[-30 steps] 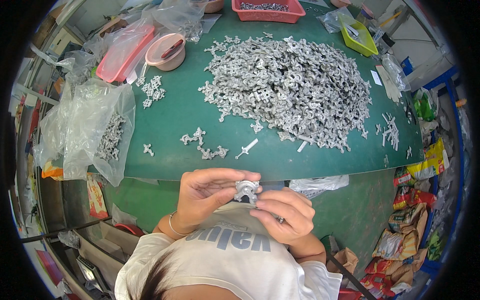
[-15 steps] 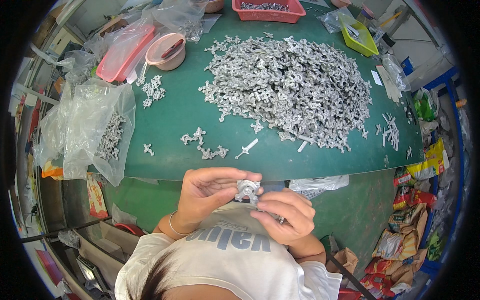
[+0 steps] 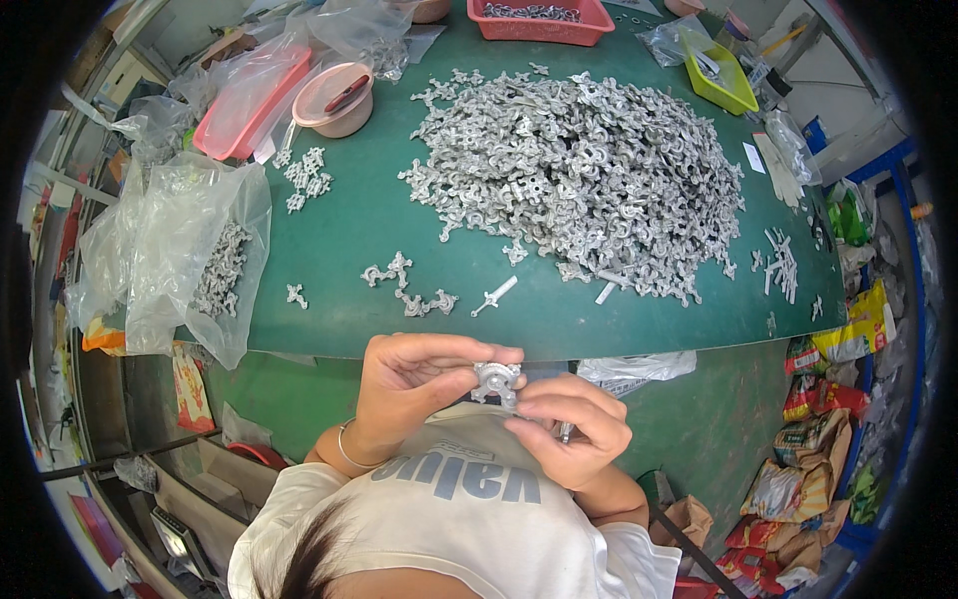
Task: The person picks up two small plastic pieces from a large pile on a green table, fits them together by hand, and places the completed assembly into a pink tray.
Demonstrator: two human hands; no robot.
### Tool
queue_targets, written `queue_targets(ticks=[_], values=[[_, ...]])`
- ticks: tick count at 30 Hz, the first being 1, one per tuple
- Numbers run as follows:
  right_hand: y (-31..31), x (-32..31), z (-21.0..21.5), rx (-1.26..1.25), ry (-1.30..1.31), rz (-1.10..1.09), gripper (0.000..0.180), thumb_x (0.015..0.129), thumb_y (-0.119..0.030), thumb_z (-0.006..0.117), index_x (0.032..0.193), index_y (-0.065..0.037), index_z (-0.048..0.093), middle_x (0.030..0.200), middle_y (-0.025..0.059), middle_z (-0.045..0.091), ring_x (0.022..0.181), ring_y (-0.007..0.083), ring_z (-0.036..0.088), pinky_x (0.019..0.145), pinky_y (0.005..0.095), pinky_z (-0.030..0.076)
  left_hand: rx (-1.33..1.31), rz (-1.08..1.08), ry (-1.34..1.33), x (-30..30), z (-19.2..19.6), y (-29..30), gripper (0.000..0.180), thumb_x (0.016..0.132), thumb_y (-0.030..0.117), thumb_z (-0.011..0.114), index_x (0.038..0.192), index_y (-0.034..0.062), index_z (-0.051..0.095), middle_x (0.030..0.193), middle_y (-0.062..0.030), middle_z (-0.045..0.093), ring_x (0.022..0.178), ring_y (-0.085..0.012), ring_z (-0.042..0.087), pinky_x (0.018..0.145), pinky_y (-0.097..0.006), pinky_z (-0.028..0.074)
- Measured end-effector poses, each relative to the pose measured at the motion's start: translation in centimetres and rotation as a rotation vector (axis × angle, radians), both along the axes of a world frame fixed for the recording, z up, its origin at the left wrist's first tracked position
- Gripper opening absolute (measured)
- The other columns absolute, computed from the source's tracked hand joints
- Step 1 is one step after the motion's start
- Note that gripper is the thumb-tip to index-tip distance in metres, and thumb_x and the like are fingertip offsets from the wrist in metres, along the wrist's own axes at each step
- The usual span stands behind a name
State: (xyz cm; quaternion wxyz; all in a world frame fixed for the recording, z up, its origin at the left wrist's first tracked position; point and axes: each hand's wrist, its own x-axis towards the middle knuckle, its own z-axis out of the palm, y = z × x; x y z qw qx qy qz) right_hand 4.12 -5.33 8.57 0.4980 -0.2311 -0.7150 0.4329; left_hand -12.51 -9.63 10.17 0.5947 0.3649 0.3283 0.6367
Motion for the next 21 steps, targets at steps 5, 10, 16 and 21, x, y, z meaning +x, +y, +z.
queue_targets(ticks=[5, 10, 16, 21], values=[[0.0, -0.1, -0.1, -0.040, 0.005, -0.001, 0.021, 0.056, 0.006, 0.071, 0.074, 0.001, 0.060, 0.073, 0.0127, 0.061, 0.053, 0.0097, 0.051, 0.044, 0.0195, 0.038, 0.003, 0.003, -0.005, 0.0, -0.1, 0.0, 0.021, 0.080, -0.003, 0.051, 0.100, -0.0075, 0.055, 0.101, -0.0236, 0.057, 0.092, -0.0241, 0.058, 0.083, -0.034, 0.045], [-0.1, 0.0, -0.4, -0.093, 0.019, 0.006, 0.021, 0.057, 0.005, 0.071, 0.074, 0.000, 0.060, 0.074, 0.0124, 0.061, 0.052, 0.0082, 0.049, 0.045, 0.0189, 0.037, -0.036, -0.002, 0.005, 0.0, -0.3, 0.0, 0.020, 0.080, -0.001, 0.051, 0.099, -0.0077, 0.055, 0.100, -0.0237, 0.057, 0.091, -0.0253, 0.058, 0.080, -0.033, 0.047], [-0.2, -0.2, -0.7, -0.197, 0.067, -0.014, 0.019, 0.059, 0.009, 0.067, 0.074, 0.001, 0.059, 0.075, 0.0123, 0.060, 0.056, 0.0078, 0.051, 0.051, 0.0193, 0.039, -0.135, -0.010, -0.078, 0.1, -0.5, 0.1, 0.021, 0.080, 0.001, 0.053, 0.100, -0.0067, 0.054, 0.103, -0.0231, 0.055, 0.089, -0.0267, 0.059, 0.075, -0.033, 0.051], [-0.6, -0.8, -1.3, -0.369, 0.141, -0.044, 0.025, 0.063, 0.011, 0.062, 0.086, 0.003, 0.055, 0.080, 0.0112, 0.059, 0.057, 0.0067, 0.050, 0.054, 0.0179, 0.039, -0.209, 0.019, -0.073, 0.0, -1.0, 0.4, 0.021, 0.080, 0.001, 0.053, 0.101, -0.0057, 0.054, 0.103, -0.0224, 0.055, 0.090, -0.0249, 0.058, 0.074, -0.031, 0.051]])
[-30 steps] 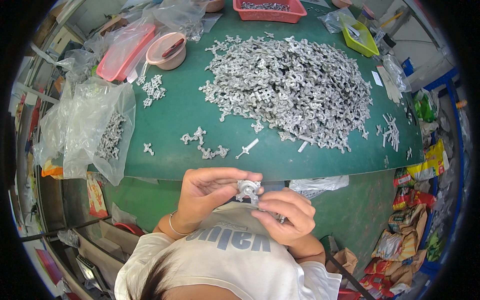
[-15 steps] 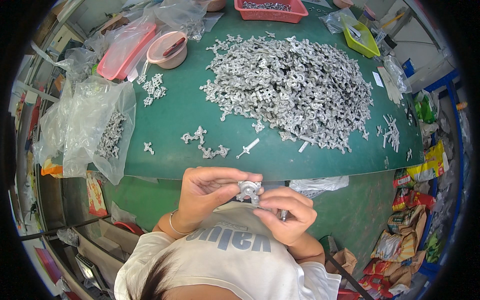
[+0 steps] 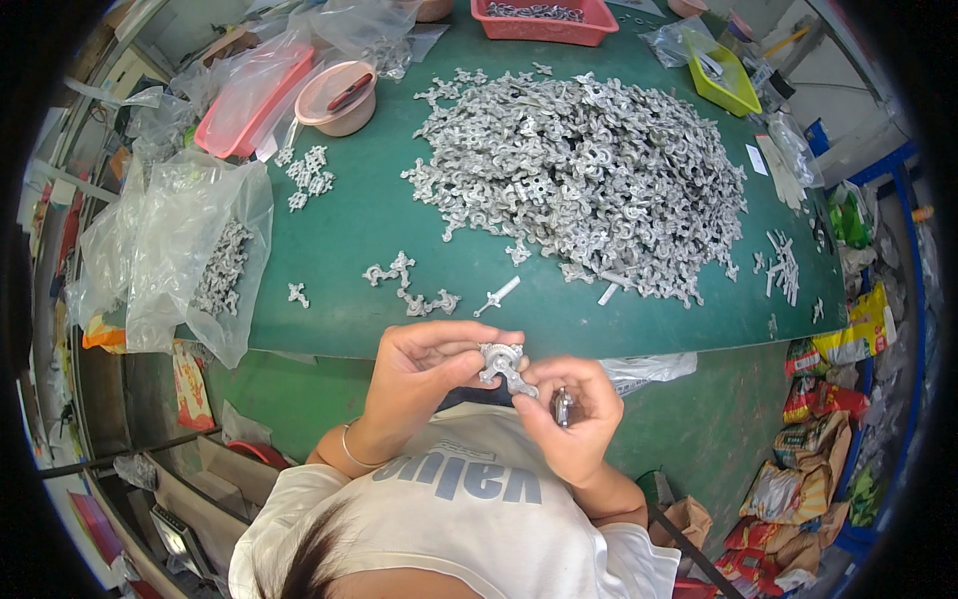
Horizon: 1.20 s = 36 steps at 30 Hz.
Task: The person picks up two small plastic pieces from a large pile on a green table, fits them together by hand, and places the completed assembly into a pink tray.
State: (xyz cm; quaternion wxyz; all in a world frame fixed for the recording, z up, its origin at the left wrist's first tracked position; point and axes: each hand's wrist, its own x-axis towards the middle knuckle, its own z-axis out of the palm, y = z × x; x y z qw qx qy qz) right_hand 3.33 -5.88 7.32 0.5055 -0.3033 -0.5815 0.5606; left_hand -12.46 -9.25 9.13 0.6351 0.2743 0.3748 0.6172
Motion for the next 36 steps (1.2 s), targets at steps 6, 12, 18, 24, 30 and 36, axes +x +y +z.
queue_targets(ticks=[6, 12, 18, 24, 30, 36], values=[[0.8, -1.0, -1.4, -0.410, 0.211, 0.100, 0.023, 0.073, 0.002, 0.055, 0.094, 0.006, 0.051, 0.082, 0.0081, 0.055, 0.050, 0.0066, 0.044, 0.046, 0.0183, 0.033, 0.090, 0.091, 0.020, 0.0, -2.6, -0.3, 0.025, 0.082, 0.002, 0.050, 0.106, -0.0048, 0.051, 0.106, -0.0193, 0.055, 0.097, -0.0234, 0.055, 0.081, -0.032, 0.047], [3.3, -0.9, -5.1, -1.069, 0.790, 0.386, 0.014, 0.078, -0.011, 0.044, 0.080, 0.002, 0.049, 0.073, 0.0057, 0.039, 0.047, 0.0133, 0.037, 0.039, 0.0243, 0.029, -0.005, 0.531, 1.031, -5.6, -11.3, -0.9, 0.032, 0.074, 0.002, 0.058, 0.106, 0.0008, 0.053, 0.100, -0.0124, 0.057, 0.091, -0.0241, 0.055, 0.082, -0.033, 0.041], [4.2, -3.7, -6.8, -1.312, 1.134, 0.418, 0.013, 0.072, -0.011, 0.044, 0.060, -0.006, 0.040, 0.064, 0.0042, 0.033, 0.057, 0.0149, 0.033, 0.057, 0.0297, 0.035, -0.228, 0.708, 1.691, -9.5, -13.5, 0.4, 0.032, 0.071, 0.001, 0.060, 0.102, 0.0009, 0.053, 0.102, -0.0117, 0.051, 0.099, -0.0295, 0.046, 0.082, -0.033, 0.038], [5.1, -4.4, -8.1, -1.191, 1.139, 0.451, 0.018, 0.068, -0.013, 0.046, 0.052, -0.008, 0.038, 0.065, 0.0045, 0.034, 0.067, 0.0160, 0.035, 0.071, 0.0341, 0.033, -0.225, 0.690, 1.427, -10.3, -14.1, 0.1, 0.033, 0.070, 0.000, 0.062, 0.102, -0.0003, 0.053, 0.098, -0.0121, 0.052, 0.085, -0.0250, 0.052, 0.071, -0.032, 0.043], [5.7, -4.2, -8.9, -1.240, 1.079, 0.412, 0.007, 0.077, -0.008, 0.050, 0.072, -0.004, 0.046, 0.083, 0.0070, 0.037, 0.070, 0.0147, 0.035, 0.055, 0.0238, 0.035, 0.040, 0.744, 1.112, -7.1, -9.2, 0.0, 0.039, 0.066, -0.002, 0.067, 0.103, -0.0010, 0.054, 0.096, -0.0140, 0.056, 0.067, -0.0177, 0.057, 0.058, -0.027, 0.047], [4.8, -4.4, -6.2, -1.110, 0.665, 0.590, 0.014, 0.081, -0.006, 0.048, 0.095, -0.001, 0.048, 0.063, 0.0034, 0.039, 0.060, 0.0144, 0.037, 0.054, 0.0247, 0.036, 0.287, 0.585, 1.058, -3.9, -3.9, -0.7, 0.043, 0.061, -0.005, 0.070, 0.102, -0.0022, 0.055, 0.093, -0.0125, 0.058, 0.068, -0.0146, 0.058, 0.060, -0.024, 0.047]])
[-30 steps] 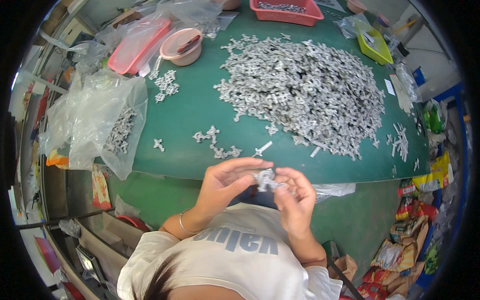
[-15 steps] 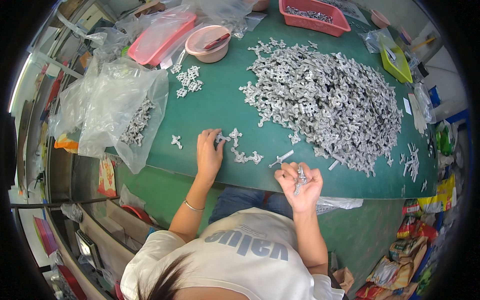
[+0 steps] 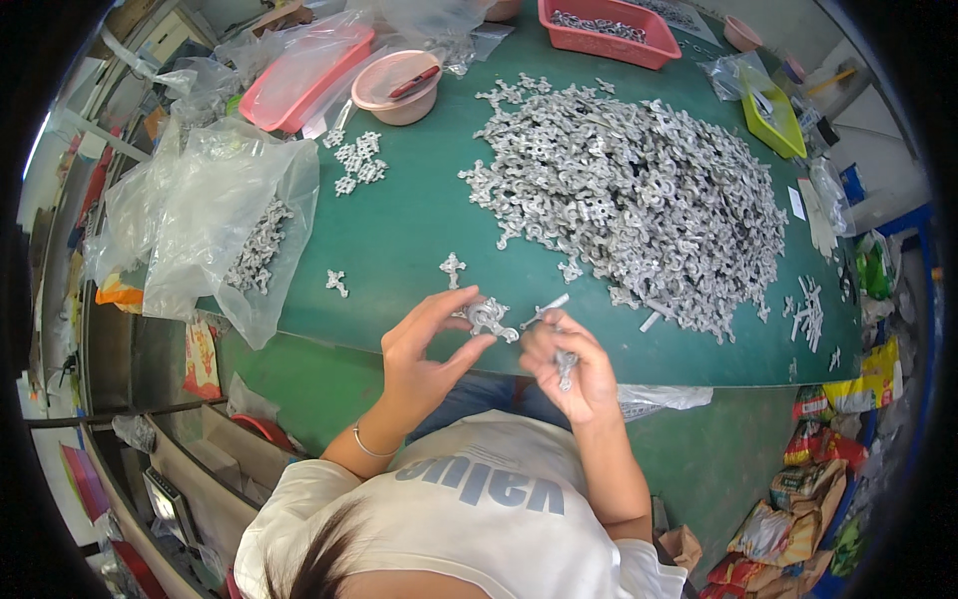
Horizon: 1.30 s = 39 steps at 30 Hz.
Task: The person picks up two small plastic pieces from a large pile on a green table, fits them together by hand, and places the completed assembly into a pink tray.
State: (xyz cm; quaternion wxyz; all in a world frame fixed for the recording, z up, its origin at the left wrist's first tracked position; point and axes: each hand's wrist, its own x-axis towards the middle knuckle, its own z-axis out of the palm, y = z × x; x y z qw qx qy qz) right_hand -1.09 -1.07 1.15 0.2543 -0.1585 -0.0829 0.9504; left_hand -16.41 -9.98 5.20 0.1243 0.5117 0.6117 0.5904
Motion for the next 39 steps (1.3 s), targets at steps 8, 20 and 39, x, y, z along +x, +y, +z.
queue_targets(ticks=[8, 20, 39], values=[[-2.4, 0.8, 3.6, 0.668, -0.366, -0.082, 0.011, 0.086, -0.009, 0.047, 0.086, 0.001, 0.050, 0.067, 0.0094, 0.055, 0.047, 0.0115, 0.050, 0.036, 0.0192, 0.034, -0.063, -0.183, 0.032, 1.5, 1.9, -0.1, 0.045, 0.062, -0.004, 0.069, 0.104, -0.0005, 0.055, 0.092, -0.0125, 0.059, 0.078, -0.0175, 0.059, 0.067, -0.026, 0.051], [-4.0, 2.3, 6.6, 0.803, -0.447, -0.167, 0.014, 0.085, -0.009, 0.048, 0.073, -0.001, 0.047, 0.066, 0.0115, 0.058, 0.047, 0.0097, 0.050, 0.039, 0.0183, 0.034, -0.076, -0.479, -0.611, 1.8, 3.3, -0.6, 0.040, 0.064, -0.015, 0.062, 0.103, -0.0075, 0.053, 0.100, -0.0183, 0.055, 0.095, -0.0270, 0.056, 0.078, -0.032, 0.051], [-4.8, 2.8, 7.3, 0.943, -0.466, -0.276, 0.009, 0.082, -0.005, 0.053, 0.077, 0.002, 0.050, 0.066, 0.0103, 0.058, 0.054, 0.0109, 0.052, 0.049, 0.0222, 0.041, -0.069, -0.545, -0.722, 2.0, 3.5, -0.4, 0.035, 0.066, -0.013, 0.060, 0.100, -0.0099, 0.053, 0.097, -0.0222, 0.056, 0.092, -0.0314, 0.057, 0.076, -0.038, 0.052]])
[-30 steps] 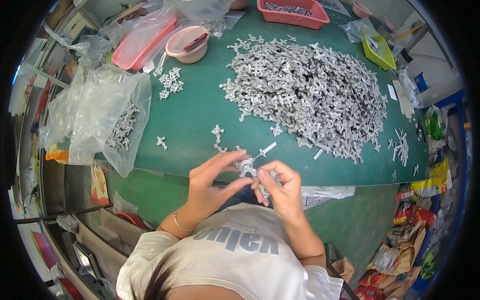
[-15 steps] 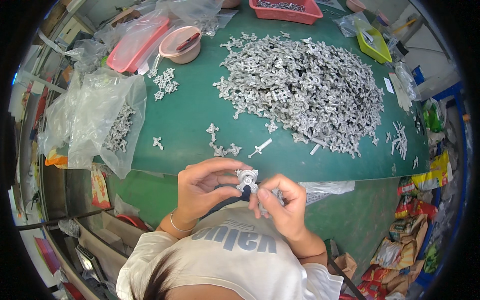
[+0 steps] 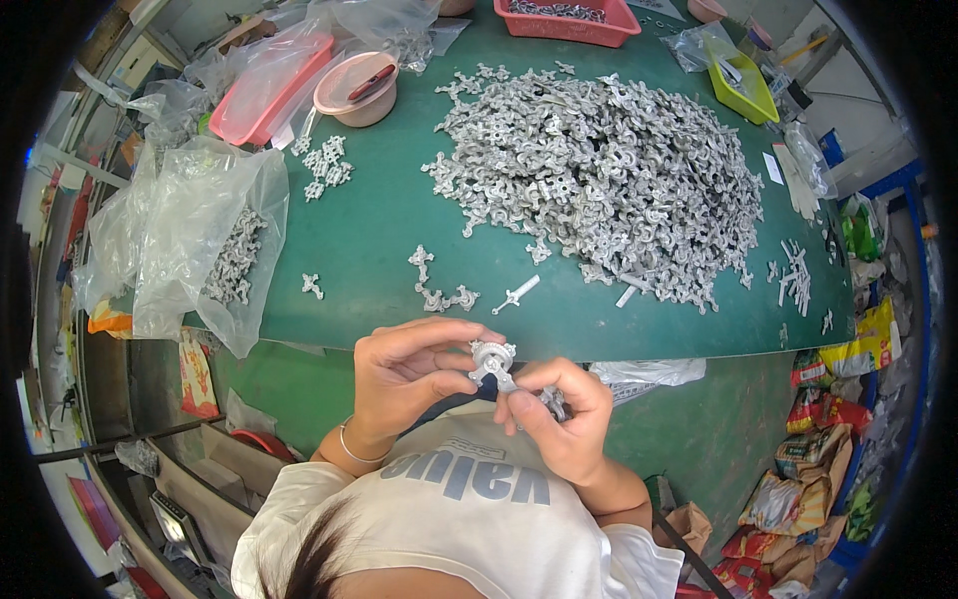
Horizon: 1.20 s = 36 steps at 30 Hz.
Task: The person picks up two small plastic pieces from a large pile on a green table, fits them together by hand, and places the completed assembly into a pink tray.
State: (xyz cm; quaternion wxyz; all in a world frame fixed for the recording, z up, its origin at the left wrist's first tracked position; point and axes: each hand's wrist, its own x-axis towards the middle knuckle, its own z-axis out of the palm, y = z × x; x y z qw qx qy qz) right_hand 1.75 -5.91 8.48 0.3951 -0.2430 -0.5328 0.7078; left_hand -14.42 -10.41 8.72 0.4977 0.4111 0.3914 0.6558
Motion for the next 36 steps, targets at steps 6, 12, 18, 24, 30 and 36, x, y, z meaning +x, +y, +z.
queue_targets(ticks=[6, 12, 18, 24, 30, 36], values=[[-0.1, -0.5, -0.1, 0.015, -0.030, 0.027, 0.007, 0.081, -0.003, 0.052, 0.077, 0.002, 0.050, 0.066, 0.0102, 0.058, 0.054, 0.0114, 0.053, 0.050, 0.0224, 0.042, -0.014, 0.008, -0.018, -0.6, -0.1, -0.4, 0.035, 0.067, -0.012, 0.061, 0.101, -0.0096, 0.053, 0.097, -0.0219, 0.056, 0.091, -0.0300, 0.057, 0.076, -0.036, 0.052], [0.4, -1.1, -1.8, -0.078, -0.105, -0.017, 0.011, 0.083, -0.007, 0.050, 0.076, 0.000, 0.049, 0.062, 0.0089, 0.056, 0.051, 0.0106, 0.051, 0.048, 0.0215, 0.041, 0.072, -0.014, 0.341, -1.0, -0.5, 0.1, 0.035, 0.072, -0.008, 0.058, 0.106, -0.0051, 0.053, 0.103, -0.0120, 0.053, 0.091, -0.0163, 0.054, 0.078, -0.026, 0.045], [-0.4, -2.0, -1.5, -0.054, -0.073, 0.007, 0.009, 0.083, -0.005, 0.051, 0.076, 0.001, 0.049, 0.062, 0.0085, 0.056, 0.051, 0.0102, 0.051, 0.049, 0.0219, 0.041, -0.058, -0.047, -0.235, -1.1, -1.8, -1.0, 0.039, 0.072, -0.013, 0.055, 0.110, -0.0081, 0.048, 0.092, -0.0112, 0.056, 0.084, -0.0159, 0.056, 0.076, -0.028, 0.047], [-0.3, -1.3, -0.5, 0.104, -0.066, -0.023, 0.006, 0.081, -0.003, 0.053, 0.078, 0.002, 0.050, 0.066, 0.0108, 0.058, 0.054, 0.0125, 0.054, 0.050, 0.0238, 0.043, 0.014, -0.022, -0.135, -0.8, -0.7, -0.4, 0.036, 0.071, -0.013, 0.057, 0.106, -0.0107, 0.050, 0.086, -0.0114, 0.054, 0.076, -0.0152, 0.057, 0.068, -0.026, 0.049], [-0.4, -0.7, 0.0, 0.156, -0.015, -0.014, 0.010, 0.079, -0.004, 0.056, 0.078, 0.003, 0.049, 0.069, 0.0143, 0.059, 0.055, 0.0142, 0.055, 0.051, 0.0244, 0.044, 0.025, -0.064, -0.158, -0.4, -0.1, -0.2, 0.036, 0.070, -0.010, 0.059, 0.105, -0.0100, 0.051, 0.083, -0.0102, 0.054, 0.073, -0.0140, 0.056, 0.065, -0.025, 0.048], [-0.7, -0.3, 0.4, 0.193, -0.019, 0.024, 0.014, 0.078, -0.006, 0.060, 0.078, 0.003, 0.050, 0.077, 0.0172, 0.061, 0.059, 0.0144, 0.057, 0.053, 0.0254, 0.046, 0.026, -0.071, -0.108, -0.5, 0.5, -0.5, 0.035, 0.070, -0.006, 0.062, 0.103, -0.0096, 0.053, 0.079, -0.0085, 0.052, 0.068, -0.0124, 0.054, 0.061, -0.023, 0.045]])
